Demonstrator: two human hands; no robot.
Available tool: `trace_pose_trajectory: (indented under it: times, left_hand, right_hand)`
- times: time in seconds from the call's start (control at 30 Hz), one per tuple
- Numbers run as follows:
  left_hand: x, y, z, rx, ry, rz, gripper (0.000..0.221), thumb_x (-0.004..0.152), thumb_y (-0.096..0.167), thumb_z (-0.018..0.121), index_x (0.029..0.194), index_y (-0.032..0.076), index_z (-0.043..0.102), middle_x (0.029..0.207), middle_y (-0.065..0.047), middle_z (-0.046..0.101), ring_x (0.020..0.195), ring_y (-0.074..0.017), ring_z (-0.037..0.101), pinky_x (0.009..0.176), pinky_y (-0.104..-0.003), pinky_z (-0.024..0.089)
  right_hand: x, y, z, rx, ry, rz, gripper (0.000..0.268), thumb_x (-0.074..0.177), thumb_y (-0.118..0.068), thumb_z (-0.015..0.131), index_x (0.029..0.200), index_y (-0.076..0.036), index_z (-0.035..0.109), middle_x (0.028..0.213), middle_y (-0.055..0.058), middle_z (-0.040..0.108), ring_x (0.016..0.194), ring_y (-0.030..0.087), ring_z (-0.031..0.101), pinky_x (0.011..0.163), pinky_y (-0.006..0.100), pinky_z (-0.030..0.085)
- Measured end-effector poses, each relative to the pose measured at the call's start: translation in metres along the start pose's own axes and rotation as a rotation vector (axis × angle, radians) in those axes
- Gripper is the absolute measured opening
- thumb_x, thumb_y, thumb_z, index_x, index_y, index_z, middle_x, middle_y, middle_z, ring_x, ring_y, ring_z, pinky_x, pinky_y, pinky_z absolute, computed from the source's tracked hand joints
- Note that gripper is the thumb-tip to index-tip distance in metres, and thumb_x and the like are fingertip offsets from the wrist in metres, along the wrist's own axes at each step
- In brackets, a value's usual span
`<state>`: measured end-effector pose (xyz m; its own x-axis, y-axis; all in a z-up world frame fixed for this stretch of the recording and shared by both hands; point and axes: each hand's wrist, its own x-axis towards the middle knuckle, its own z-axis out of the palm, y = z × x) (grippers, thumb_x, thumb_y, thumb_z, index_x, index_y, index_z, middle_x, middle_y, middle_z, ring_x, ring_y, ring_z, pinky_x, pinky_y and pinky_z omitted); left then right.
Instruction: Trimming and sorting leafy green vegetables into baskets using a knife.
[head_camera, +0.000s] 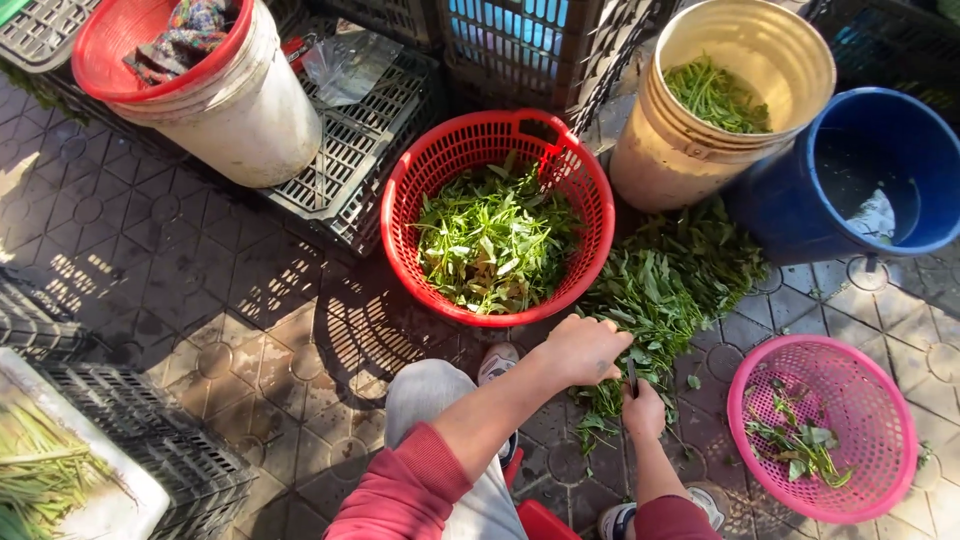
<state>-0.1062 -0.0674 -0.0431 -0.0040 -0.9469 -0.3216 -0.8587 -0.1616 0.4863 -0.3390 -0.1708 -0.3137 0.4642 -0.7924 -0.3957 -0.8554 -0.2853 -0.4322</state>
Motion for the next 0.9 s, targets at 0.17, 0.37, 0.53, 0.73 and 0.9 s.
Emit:
trace_pose_trajectory:
  times: [0.17,0.37,0.53,0.73,0.9]
  left_hand:
    - [-0.007,0.0,-0.008,-0.015,0.007,0.01,0.062,0.107,0.039,0.069,0.157,0.005,0.057,0.131,-0.027,0.072,0.112,-0.0498,0.076,0.096,-0.065,0.06]
    - [-0.007,-0.017,-0.02,0.013,0.089,-0.028,0.05,0.099,0.038,0.078,0.136,0.006,0.07,0.119,-0.023,0.074,0.105,-0.048,0.077,0.089,-0.061,0.062]
    - [-0.026,-0.023,-0.033,0.045,0.163,-0.081,0.036,0.096,0.044,0.077,0.119,0.017,0.068,0.11,-0.017,0.074,0.112,-0.0446,0.078,0.095,-0.059,0.063]
    - [-0.036,-0.035,-0.04,0.038,0.266,-0.025,0.042,0.108,0.032,0.07,0.147,0.016,0.069,0.117,-0.017,0.077,0.112,-0.0406,0.078,0.097,-0.052,0.061]
    - [0.004,-0.035,0.02,0.026,0.397,0.197,0.028,0.108,0.035,0.069,0.129,0.019,0.079,0.117,-0.01,0.079,0.11,-0.0338,0.078,0.098,-0.046,0.06]
  right_hand:
    - [-0.011,-0.004,-0.013,0.371,0.01,-0.028,0.031,0.117,-0.032,0.068,0.134,-0.007,0.075,0.121,0.023,0.077,0.122,0.053,0.072,0.094,0.073,0.062]
    - [-0.018,-0.034,-0.066,0.525,0.087,-0.012,0.035,0.115,-0.038,0.071,0.136,-0.011,0.075,0.126,0.023,0.076,0.13,0.05,0.067,0.103,0.072,0.058]
    - [-0.011,-0.017,-0.081,0.813,0.227,-0.071,0.016,0.114,-0.028,0.068,0.115,-0.013,0.071,0.07,0.009,0.067,0.054,0.022,0.066,0.057,0.04,0.054]
    - [-0.046,-0.047,-0.125,1.315,0.196,-0.1,0.015,0.111,-0.012,0.07,0.124,-0.007,0.064,0.052,0.005,0.048,0.039,0.014,0.049,0.043,0.025,0.044]
    - [-0.081,-0.065,-0.154,1.467,0.07,-0.115,0.011,0.112,-0.012,0.068,0.119,-0.006,0.063,0.088,0.017,0.074,0.043,0.008,0.048,0.044,0.026,0.047]
